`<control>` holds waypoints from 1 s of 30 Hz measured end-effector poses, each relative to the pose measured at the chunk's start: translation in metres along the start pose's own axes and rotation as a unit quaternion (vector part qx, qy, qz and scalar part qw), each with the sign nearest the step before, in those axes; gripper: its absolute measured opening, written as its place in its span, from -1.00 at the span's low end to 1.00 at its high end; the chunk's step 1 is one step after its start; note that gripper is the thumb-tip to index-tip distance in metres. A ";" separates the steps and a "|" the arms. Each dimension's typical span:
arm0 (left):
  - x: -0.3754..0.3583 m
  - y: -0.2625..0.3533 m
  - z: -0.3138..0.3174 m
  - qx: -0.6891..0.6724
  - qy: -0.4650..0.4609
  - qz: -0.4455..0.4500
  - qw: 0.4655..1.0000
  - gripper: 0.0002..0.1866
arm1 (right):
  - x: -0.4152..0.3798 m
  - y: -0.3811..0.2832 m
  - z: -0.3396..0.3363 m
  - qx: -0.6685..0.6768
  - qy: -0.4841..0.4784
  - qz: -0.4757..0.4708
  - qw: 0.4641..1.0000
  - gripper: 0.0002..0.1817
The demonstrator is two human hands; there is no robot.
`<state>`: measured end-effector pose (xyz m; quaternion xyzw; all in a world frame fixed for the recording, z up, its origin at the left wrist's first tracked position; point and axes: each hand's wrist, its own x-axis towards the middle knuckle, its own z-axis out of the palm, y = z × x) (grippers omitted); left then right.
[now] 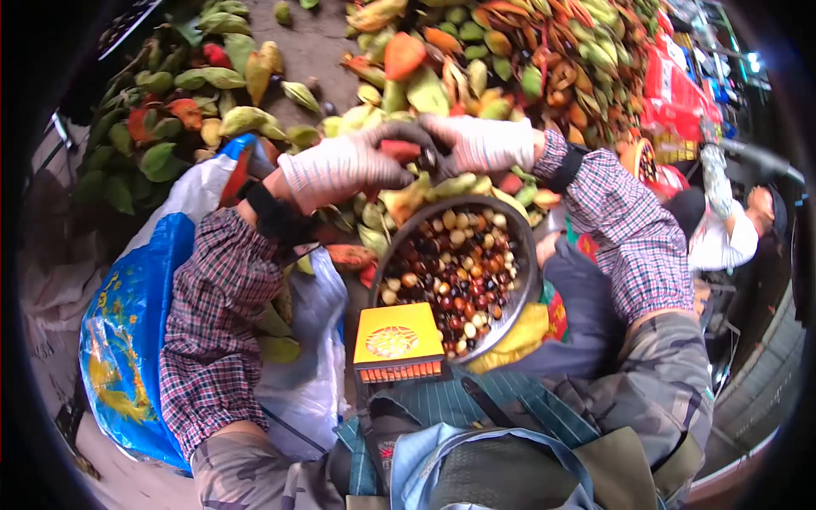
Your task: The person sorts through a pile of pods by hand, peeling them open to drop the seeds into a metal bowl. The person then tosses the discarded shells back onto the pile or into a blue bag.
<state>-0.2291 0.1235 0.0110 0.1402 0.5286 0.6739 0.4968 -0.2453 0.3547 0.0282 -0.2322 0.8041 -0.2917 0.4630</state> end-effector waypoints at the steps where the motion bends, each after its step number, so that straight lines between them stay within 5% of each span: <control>1: 0.002 -0.009 0.007 0.163 -0.065 -0.003 0.985 -0.43 | -0.021 -0.004 0.012 0.051 -0.092 -0.001 0.994 -0.43; 2: -0.003 -0.009 0.008 0.171 -0.159 0.028 0.972 -0.40 | -0.038 -0.005 0.021 0.104 -0.181 -0.008 0.978 -0.38; 4: 0.006 -0.005 0.004 0.177 -0.082 -0.052 0.979 -0.42 | -0.067 0.012 0.040 -0.002 -0.197 -0.011 0.980 -0.33; 6: 0.037 -0.013 -0.030 0.176 0.150 0.035 0.972 -0.58 | -0.077 0.010 0.037 -0.085 -0.104 0.045 0.990 -0.41; 7: 0.028 0.024 -0.026 0.229 0.305 -0.027 0.924 -0.66 | -0.077 0.016 0.035 -0.095 -0.045 0.048 0.993 -0.42; 9: 0.072 -0.021 -0.117 0.220 0.332 0.174 0.901 -0.74 | -0.073 0.033 0.039 -0.065 0.074 0.005 0.995 -0.47; 10: 0.075 -0.009 -0.127 0.390 0.416 0.135 0.810 -0.75 | -0.071 0.016 0.038 -0.046 0.095 0.041 0.994 -0.49; 14: 0.064 -0.004 -0.172 0.704 0.282 -0.144 0.636 -0.74 | -0.062 0.023 0.059 -0.077 0.097 0.009 0.992 -0.51; 18: 0.071 0.010 -0.158 0.764 0.199 -0.222 0.572 -0.73 | -0.071 0.041 0.063 0.043 0.121 -0.016 0.992 -0.61; 21: 0.072 -0.021 -0.167 0.819 0.195 -0.142 0.521 -0.77 | -0.069 0.037 0.055 0.047 0.130 -0.032 0.990 -0.62; 24: 0.055 -0.035 -0.151 0.835 0.201 -0.085 0.505 -0.84 | -0.032 0.010 0.021 -0.077 0.205 -0.154 0.964 -0.60; 30: 0.042 -0.061 -0.123 0.797 0.266 -0.142 0.523 -0.84 | 0.116 0.015 0.021 -0.218 0.351 -0.059 0.909 -0.64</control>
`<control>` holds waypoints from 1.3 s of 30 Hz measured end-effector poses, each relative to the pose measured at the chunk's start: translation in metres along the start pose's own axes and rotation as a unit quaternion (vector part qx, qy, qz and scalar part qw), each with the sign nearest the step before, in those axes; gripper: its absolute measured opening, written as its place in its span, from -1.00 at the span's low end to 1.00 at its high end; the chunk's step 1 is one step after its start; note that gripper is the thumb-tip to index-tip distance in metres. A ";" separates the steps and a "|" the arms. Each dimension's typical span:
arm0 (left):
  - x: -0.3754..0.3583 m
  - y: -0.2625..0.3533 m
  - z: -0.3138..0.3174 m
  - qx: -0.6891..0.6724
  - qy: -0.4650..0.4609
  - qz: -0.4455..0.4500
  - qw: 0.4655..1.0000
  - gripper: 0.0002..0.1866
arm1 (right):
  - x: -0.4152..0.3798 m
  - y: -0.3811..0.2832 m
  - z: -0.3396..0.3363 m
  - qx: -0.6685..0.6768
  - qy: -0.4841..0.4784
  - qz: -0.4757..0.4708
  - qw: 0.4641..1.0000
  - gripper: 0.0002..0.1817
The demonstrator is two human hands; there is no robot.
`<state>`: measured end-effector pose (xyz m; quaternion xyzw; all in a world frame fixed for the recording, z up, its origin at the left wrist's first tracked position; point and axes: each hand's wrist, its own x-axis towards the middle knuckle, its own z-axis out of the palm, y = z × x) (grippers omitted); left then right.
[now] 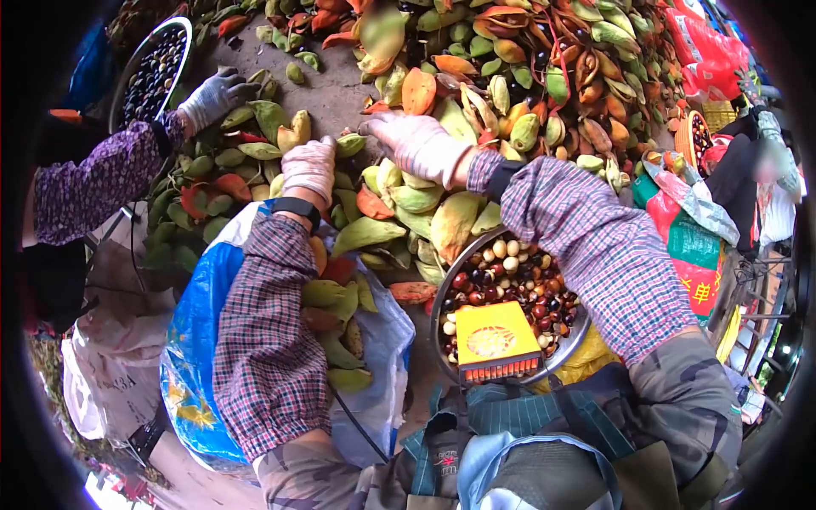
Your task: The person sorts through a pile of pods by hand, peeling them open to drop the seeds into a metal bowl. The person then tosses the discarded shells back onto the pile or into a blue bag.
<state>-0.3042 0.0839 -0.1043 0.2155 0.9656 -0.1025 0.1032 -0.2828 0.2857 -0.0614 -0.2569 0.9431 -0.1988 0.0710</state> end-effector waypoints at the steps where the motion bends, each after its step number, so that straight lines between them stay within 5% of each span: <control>1: -0.003 0.004 -0.010 -0.002 -0.014 -0.011 1.000 -0.82 | 0.000 -0.006 0.002 0.031 0.043 -0.008 0.999 -0.63; 5: -0.001 -0.023 -0.005 -0.243 0.035 -0.066 0.967 -0.75 | 0.020 -0.004 0.020 -0.027 0.022 -0.036 0.999 -0.49; 7: -0.007 -0.045 -0.017 -0.454 0.083 -0.141 0.876 -0.65 | 0.032 -0.008 0.018 -0.005 -0.027 -0.033 0.999 -0.43; 8: -0.017 -0.057 -0.034 -0.646 0.027 -0.206 0.734 -0.59 | 0.039 -0.002 0.033 -0.033 0.017 -0.066 0.997 -0.53; 11: -0.029 -0.094 0.011 -0.953 0.050 -0.127 0.271 -0.50 | 0.062 -0.002 0.048 -0.156 -0.073 -0.065 0.983 -0.75; 14: -0.035 -0.110 0.020 -0.989 0.020 -0.007 0.148 -0.35 | 0.077 -0.004 0.045 -0.155 -0.107 -0.028 0.982 -0.77; 16: -0.035 -0.105 0.009 -0.987 0.015 0.012 0.157 -0.34 | 0.078 -0.015 0.033 -0.153 -0.197 0.019 0.968 -0.76; 18: -0.038 -0.097 0.000 -0.982 -0.002 0.007 0.187 -0.44 | 0.075 -0.012 0.038 -0.159 -0.184 -0.006 0.970 -0.73; 20: -0.034 -0.094 0.009 -0.974 -0.023 -0.020 0.223 -0.53 | 0.075 -0.011 0.030 -0.072 -0.107 0.065 0.990 -0.65; 22: -0.032 -0.095 0.018 -0.977 -0.014 -0.033 0.210 -0.61 | 0.071 -0.007 0.029 -0.054 -0.010 0.001 0.998 -0.63; 24: -0.022 -0.095 0.036 -0.974 0.027 -0.066 0.217 -0.63 | 0.055 -0.041 0.002 0.061 -0.111 -0.085 0.988 -0.69; 26: -0.020 -0.093 0.046 -0.970 0.028 -0.090 0.222 -0.63 | 0.041 -0.055 0.021 -0.037 -0.176 -0.092 0.979 -0.76; 30: -0.024 -0.086 0.032 -0.972 0.001 -0.100 0.211 -0.66 | 0.030 -0.049 0.038 -0.087 -0.119 -0.001 0.989 -0.76; 31: -0.019 -0.084 0.035 -0.961 0.010 -0.098 0.258 -0.66 | 0.031 -0.047 0.042 -0.085 -0.068 -0.003 0.994 -0.79; 34: -0.006 -0.072 0.020 -0.911 0.004 -0.129 0.391 -0.66 | 0.034 -0.054 0.062 -0.139 -0.158 -0.006 0.977 -0.78; 36: 0.005 -0.048 -0.014 -0.882 -0.015 -0.141 0.449 -0.63 | 0.038 -0.056 0.054 -0.130 -0.247 0.015 0.960 -0.58; 39: 0.036 -0.006 -0.045 -0.746 0.007 -0.099 0.659 -0.57 | 0.035 -0.067 0.034 -0.157 -0.290 0.000 0.944 -0.56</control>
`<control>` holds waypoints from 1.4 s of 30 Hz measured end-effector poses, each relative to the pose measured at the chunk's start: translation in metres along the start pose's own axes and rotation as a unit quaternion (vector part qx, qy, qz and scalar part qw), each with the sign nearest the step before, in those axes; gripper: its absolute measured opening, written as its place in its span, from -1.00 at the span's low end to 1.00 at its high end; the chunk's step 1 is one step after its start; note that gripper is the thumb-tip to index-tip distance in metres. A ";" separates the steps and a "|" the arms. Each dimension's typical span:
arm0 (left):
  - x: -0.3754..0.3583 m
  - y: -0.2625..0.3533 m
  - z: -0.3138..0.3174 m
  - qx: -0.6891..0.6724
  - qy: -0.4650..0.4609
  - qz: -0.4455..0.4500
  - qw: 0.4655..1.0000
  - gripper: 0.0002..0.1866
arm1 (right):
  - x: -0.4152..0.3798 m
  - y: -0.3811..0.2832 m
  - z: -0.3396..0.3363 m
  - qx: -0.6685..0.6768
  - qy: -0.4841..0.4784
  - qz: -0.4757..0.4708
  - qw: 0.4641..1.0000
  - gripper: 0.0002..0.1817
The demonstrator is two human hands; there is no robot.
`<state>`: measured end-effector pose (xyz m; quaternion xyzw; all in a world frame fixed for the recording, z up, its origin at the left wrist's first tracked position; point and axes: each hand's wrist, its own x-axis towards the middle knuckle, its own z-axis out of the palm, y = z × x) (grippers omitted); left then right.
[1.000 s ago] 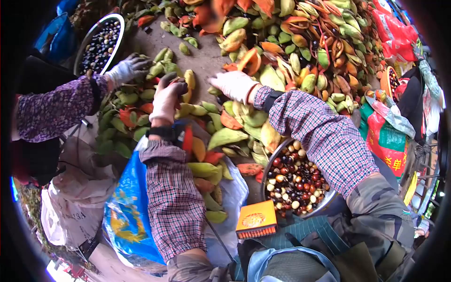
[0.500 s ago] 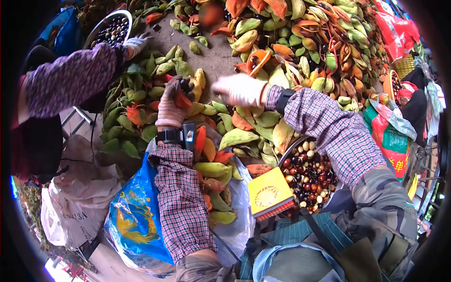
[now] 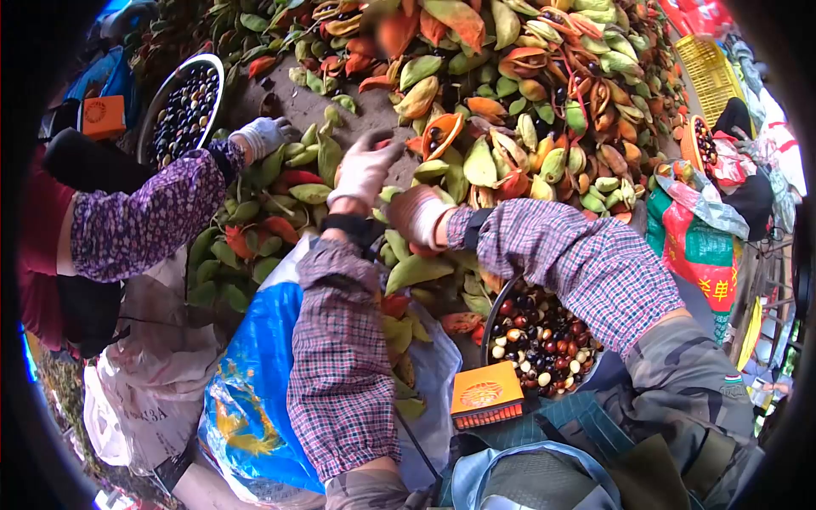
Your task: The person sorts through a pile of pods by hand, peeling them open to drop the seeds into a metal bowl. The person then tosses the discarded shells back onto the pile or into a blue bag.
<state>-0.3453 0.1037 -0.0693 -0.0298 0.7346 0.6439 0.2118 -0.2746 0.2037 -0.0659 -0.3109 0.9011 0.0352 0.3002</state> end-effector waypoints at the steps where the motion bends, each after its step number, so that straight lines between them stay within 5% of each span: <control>1: 0.011 0.002 0.016 0.055 -0.009 0.056 0.997 -0.54 | 0.001 -0.003 -0.001 -0.016 -0.006 0.017 1.000 -0.55; 3: 0.032 -0.004 0.045 0.115 -0.050 0.049 0.991 -0.53 | -0.002 -0.004 -0.001 -0.095 -0.082 -0.018 0.992 -0.58; 4: 0.030 0.006 0.055 0.190 -0.034 0.047 0.980 -0.55 | 0.053 0.011 0.089 0.002 -0.001 0.057 0.998 -0.62; 6: 0.025 0.025 0.057 0.294 -0.018 0.046 0.955 -0.59 | 0.117 0.028 0.194 0.138 0.131 0.060 0.980 -0.61; 8: 0.026 0.012 0.053 0.207 -0.026 0.030 0.978 -0.59 | 0.054 0.013 0.085 0.055 -0.005 0.084 0.995 -0.63; 10: 0.024 -0.004 0.045 0.104 -0.025 0.039 0.993 -0.60 | 0.019 0.005 0.028 0.047 -0.028 0.058 0.997 -0.64; 11: 0.013 0.008 0.039 0.049 -0.025 -0.047 0.997 -0.64 | 0.005 0.008 0.008 0.046 -0.011 0.030 0.998 -0.64; 15: 0.006 -0.008 0.009 -0.155 -0.059 -0.061 0.984 -0.66 | -0.057 0.034 0.017 0.090 0.279 -0.199 0.935 -0.80; 19: -0.013 0.001 0.003 -0.153 -0.107 -0.069 0.980 -0.64 | -0.128 0.060 -0.006 0.287 0.118 -0.206 0.928 -0.80; 21: -0.048 0.032 0.011 -0.149 -0.176 -0.084 0.970 -0.64 | -0.167 0.067 -0.016 0.381 -0.055 -0.185 0.904 -0.72; 23: -0.088 0.059 0.033 -0.077 -0.237 -0.097 0.964 -0.63 | -0.217 0.072 -0.019 0.408 -0.216 -0.176 0.869 -0.70; 24: -0.109 0.073 0.044 -0.058 -0.284 -0.131 0.948 -0.62 | -0.241 0.080 -0.005 0.380 -0.224 -0.202 0.874 -0.69; 25: -0.128 0.081 0.059 -0.047 -0.345 -0.096 0.933 -0.61 | -0.261 0.088 0.007 0.351 -0.231 -0.229 0.878 -0.69; 27: -0.158 0.058 0.090 -0.084 -0.482 -0.046 0.871 -0.58 | -0.282 0.110 -0.002 0.258 -0.302 -0.082 0.914 -0.67; 29: -0.163 0.050 0.101 0.039 -0.514 0.162 0.842 -0.62 | -0.288 0.135 -0.007 0.200 -0.201 0.017 0.959 -0.63; 30: -0.157 0.051 0.094 0.118 -0.441 0.172 0.873 -0.66 | -0.283 0.144 -0.012 0.212 -0.115 0.010 0.970 -0.66; 31: -0.135 0.042 0.086 0.216 -0.317 0.329 0.863 -0.72 | -0.275 0.150 -0.018 0.227 -0.030 0.005 0.973 -0.70; 32: -0.113 0.031 0.079 -0.007 -0.225 0.150 0.963 -0.73 | -0.259 0.152 -0.024 0.228 0.031 -0.002 0.973 -0.71; 33: -0.075 0.008 0.065 0.149 -0.062 0.275 0.948 -0.68 | -0.239 0.152 -0.031 0.228 0.096 -0.009 0.969 -0.73; 34: -0.044 -0.007 0.059 0.029 -0.024 0.168 0.985 -0.63 | -0.217 0.152 -0.034 0.189 0.143 -0.025 0.971 -0.71; 36: 0.014 -0.037 0.039 0.173 0.023 0.138 0.975 -0.58 | -0.164 0.154 -0.043 0.048 0.200 -0.062 0.977 -0.63; 38: 0.067 -0.106 0.038 0.270 0.036 0.232 0.934 -0.64 | -0.107 0.150 -0.053 -0.087 0.225 -0.101 0.965 -0.56; 39: 0.047 -0.079 0.051 0.141 0.035 0.143 0.979 -0.67 | -0.080 0.149 -0.052 -0.118 0.244 -0.121 0.955 -0.56; 41: 0.036 -0.071 0.058 0.191 0.062 0.126 0.971 -0.82 | -0.032 0.153 -0.029 -0.227 0.313 -0.106 0.916 -0.61; 42: 0.030 -0.071 0.058 0.171 0.067 0.138 0.973 -0.84 | -0.016 0.151 -0.025 -0.247 0.265 -0.055 0.930 -0.65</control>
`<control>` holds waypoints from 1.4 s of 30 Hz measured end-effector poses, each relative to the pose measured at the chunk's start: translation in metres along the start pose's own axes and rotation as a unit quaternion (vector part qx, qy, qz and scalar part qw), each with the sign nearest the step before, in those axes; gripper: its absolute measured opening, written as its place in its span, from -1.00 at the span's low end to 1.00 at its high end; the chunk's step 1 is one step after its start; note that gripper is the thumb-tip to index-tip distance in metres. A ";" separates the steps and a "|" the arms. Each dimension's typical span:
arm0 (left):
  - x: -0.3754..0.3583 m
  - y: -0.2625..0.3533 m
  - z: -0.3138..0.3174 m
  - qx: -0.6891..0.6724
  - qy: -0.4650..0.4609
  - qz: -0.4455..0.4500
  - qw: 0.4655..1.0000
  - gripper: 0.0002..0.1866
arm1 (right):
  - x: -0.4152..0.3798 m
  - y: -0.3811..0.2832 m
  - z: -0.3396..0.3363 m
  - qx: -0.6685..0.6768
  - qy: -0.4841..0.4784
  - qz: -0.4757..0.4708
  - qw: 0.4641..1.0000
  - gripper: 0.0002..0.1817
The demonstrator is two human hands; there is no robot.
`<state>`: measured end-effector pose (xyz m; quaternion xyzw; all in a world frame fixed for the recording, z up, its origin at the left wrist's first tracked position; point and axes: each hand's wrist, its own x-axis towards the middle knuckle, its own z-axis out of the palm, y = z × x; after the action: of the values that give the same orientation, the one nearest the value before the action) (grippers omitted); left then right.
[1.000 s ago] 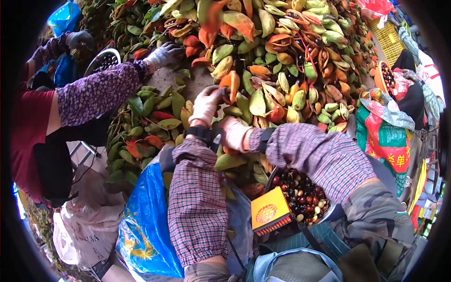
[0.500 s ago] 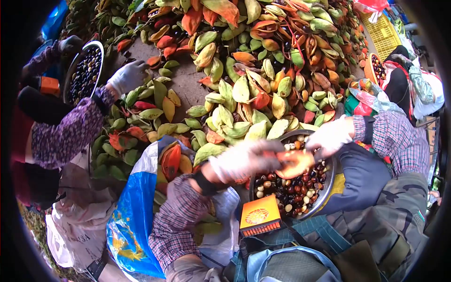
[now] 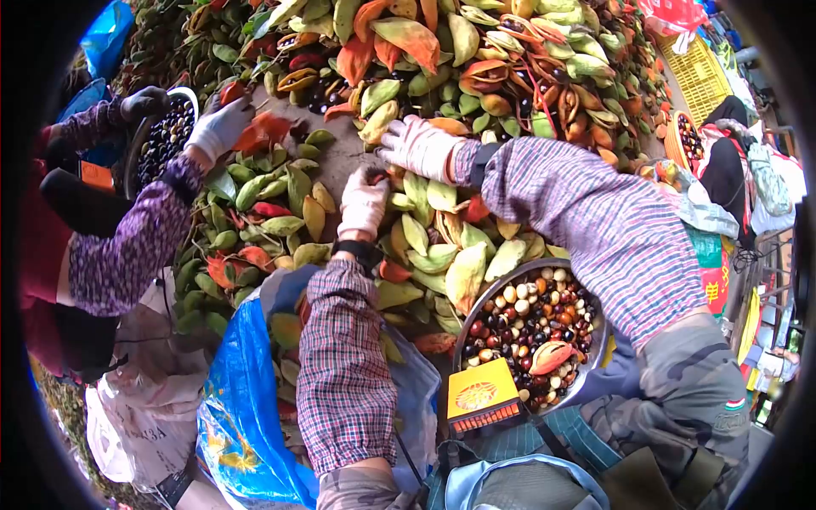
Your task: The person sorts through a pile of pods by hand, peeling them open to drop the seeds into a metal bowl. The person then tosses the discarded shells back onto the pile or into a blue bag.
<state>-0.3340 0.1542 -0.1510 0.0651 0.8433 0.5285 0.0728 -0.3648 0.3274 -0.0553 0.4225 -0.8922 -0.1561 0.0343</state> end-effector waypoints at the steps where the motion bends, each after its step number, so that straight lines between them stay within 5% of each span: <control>1: -0.006 -0.004 -0.002 -0.020 0.010 0.009 1.000 -0.85 | 0.009 -0.002 0.000 0.003 0.018 0.033 0.999 -0.71; 3: -0.018 -0.016 -0.004 -0.111 0.022 0.036 0.993 -0.80 | 0.009 0.001 0.001 0.043 0.008 0.030 0.999 -0.77; 5: -0.044 0.014 -0.026 -0.184 -0.043 -0.015 0.982 -0.82 | -0.009 0.010 -0.004 0.149 0.107 -0.032 0.983 -0.75; 7: -0.057 0.037 -0.039 -0.189 -0.149 -0.071 0.968 -0.82 | -0.035 0.012 -0.006 0.285 -0.052 0.031 0.957 -0.62; 9: -0.047 0.040 -0.043 -0.204 -0.180 -0.111 0.956 -0.80 | -0.047 0.013 -0.010 0.314 -0.046 -0.062 0.946 -0.57; 11: -0.023 0.049 -0.054 -0.164 -0.139 -0.121 0.969 -0.78 | -0.050 0.001 -0.016 0.302 -0.109 -0.105 0.941 -0.59; 13: 0.006 0.024 -0.035 -0.150 -0.035 -0.097 0.983 -0.75 | -0.058 -0.023 -0.017 0.329 -0.047 -0.152 0.931 -0.52; 14: 0.016 0.016 -0.028 -0.073 -0.007 0.016 0.997 -0.72 | -0.060 -0.030 -0.021 0.351 -0.098 -0.126 0.923 -0.49; 17: 0.021 0.017 -0.027 0.045 -0.169 0.091 0.980 -0.69 | -0.055 -0.021 -0.038 0.449 -0.219 -0.085 0.862 -0.47; 20: 0.016 0.044 -0.045 0.116 -0.282 -0.040 0.952 -0.67 | -0.036 0.005 -0.049 0.626 -0.233 -0.017 0.744 -0.53; 23: 0.011 0.054 -0.059 0.118 -0.327 -0.161 0.924 -0.66 | -0.023 -0.006 -0.014 0.245 -0.068 0.053 0.966 -0.72; 25: 0.007 0.067 -0.062 0.211 -0.358 -0.124 0.901 -0.59 | -0.019 -0.013 0.005 0.187 -0.105 0.089 0.973 -0.78; 28: 0.002 0.049 -0.042 0.256 -0.262 -0.114 0.923 -0.30 | -0.006 -0.030 0.019 0.144 -0.132 0.145 0.970 -0.82; 31: -0.003 0.057 -0.035 0.340 -0.205 -0.116 0.910 -0.31 | -0.004 -0.035 0.022 0.169 -0.143 0.152 0.963 -0.79; 35: 0.002 0.041 -0.038 0.261 -0.240 -0.101 0.930 -0.36 | -0.001 -0.041 0.026 0.190 -0.168 0.115 0.960 -0.73; 36: 0.001 0.038 -0.035 0.234 -0.233 -0.119 0.937 -0.57 | -0.002 -0.039 0.027 0.189 -0.157 0.096 0.964 -0.76; 42: 0.005 0.030 -0.039 0.084 -0.289 -0.135 0.944 -0.55 | 0.001 -0.038 0.030 0.253 -0.117 0.064 0.958 -0.76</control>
<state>-0.3451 0.1337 -0.1073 0.1069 0.8284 0.3991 0.3781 -0.3432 0.3117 -0.0958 0.3379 -0.9256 0.0293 -0.1682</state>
